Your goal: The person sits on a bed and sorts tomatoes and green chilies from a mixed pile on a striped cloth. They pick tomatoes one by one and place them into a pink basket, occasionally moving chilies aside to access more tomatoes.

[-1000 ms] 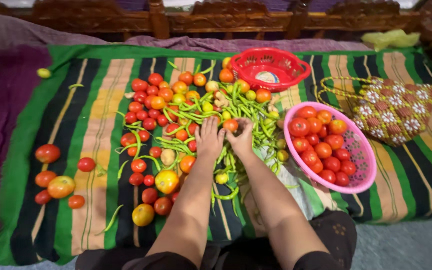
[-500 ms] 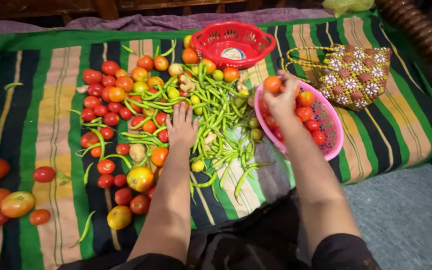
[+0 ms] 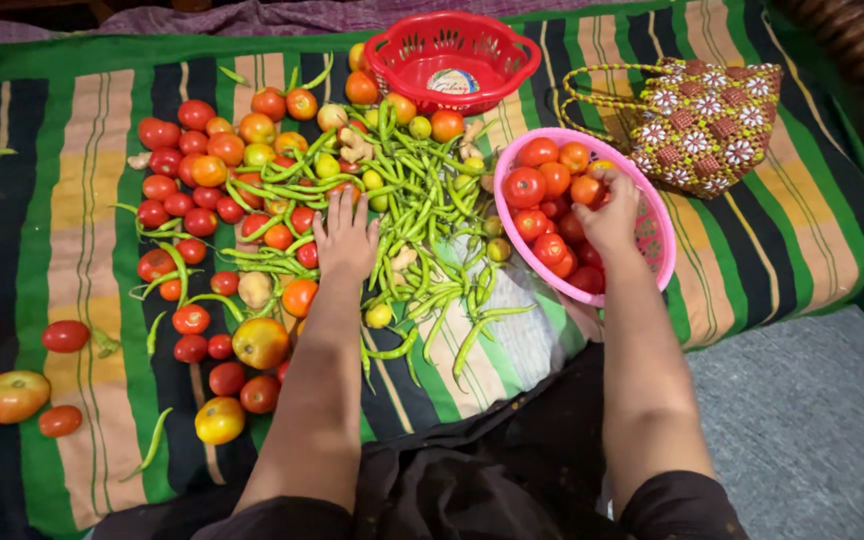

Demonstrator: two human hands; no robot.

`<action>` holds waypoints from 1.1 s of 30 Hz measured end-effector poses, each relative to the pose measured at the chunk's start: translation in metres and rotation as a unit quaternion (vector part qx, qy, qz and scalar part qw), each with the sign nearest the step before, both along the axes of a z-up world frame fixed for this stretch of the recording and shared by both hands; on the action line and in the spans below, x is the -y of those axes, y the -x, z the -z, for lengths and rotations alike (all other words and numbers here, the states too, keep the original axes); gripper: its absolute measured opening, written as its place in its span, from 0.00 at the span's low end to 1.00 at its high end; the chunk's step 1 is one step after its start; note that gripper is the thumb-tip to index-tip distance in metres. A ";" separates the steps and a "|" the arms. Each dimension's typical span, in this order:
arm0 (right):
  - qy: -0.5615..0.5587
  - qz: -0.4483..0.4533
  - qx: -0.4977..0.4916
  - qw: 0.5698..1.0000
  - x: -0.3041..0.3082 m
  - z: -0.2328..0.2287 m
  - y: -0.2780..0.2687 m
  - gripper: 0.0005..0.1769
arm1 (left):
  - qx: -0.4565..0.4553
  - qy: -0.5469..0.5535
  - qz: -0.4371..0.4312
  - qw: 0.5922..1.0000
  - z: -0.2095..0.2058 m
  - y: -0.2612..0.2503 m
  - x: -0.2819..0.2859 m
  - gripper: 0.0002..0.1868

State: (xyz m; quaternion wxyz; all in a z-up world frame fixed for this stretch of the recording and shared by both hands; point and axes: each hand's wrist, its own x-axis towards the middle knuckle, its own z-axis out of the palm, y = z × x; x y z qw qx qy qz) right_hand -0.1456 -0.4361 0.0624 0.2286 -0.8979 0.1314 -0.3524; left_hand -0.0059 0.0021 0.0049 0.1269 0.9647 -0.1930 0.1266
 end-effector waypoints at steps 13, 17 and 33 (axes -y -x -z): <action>0.039 -0.028 -0.035 0.998 -0.013 0.004 0.003 0.45 | -0.031 -0.008 -0.011 0.999 -0.002 0.003 -0.002 0.32; 0.057 -0.024 -0.010 0.998 -0.012 0.010 0.003 0.41 | -0.023 -0.004 -0.008 1.000 -0.003 0.005 -0.002 0.32; 0.052 -0.043 0.107 0.992 -0.013 -0.001 -0.010 0.31 | -0.032 -0.010 -0.007 0.999 -0.003 0.006 -0.002 0.32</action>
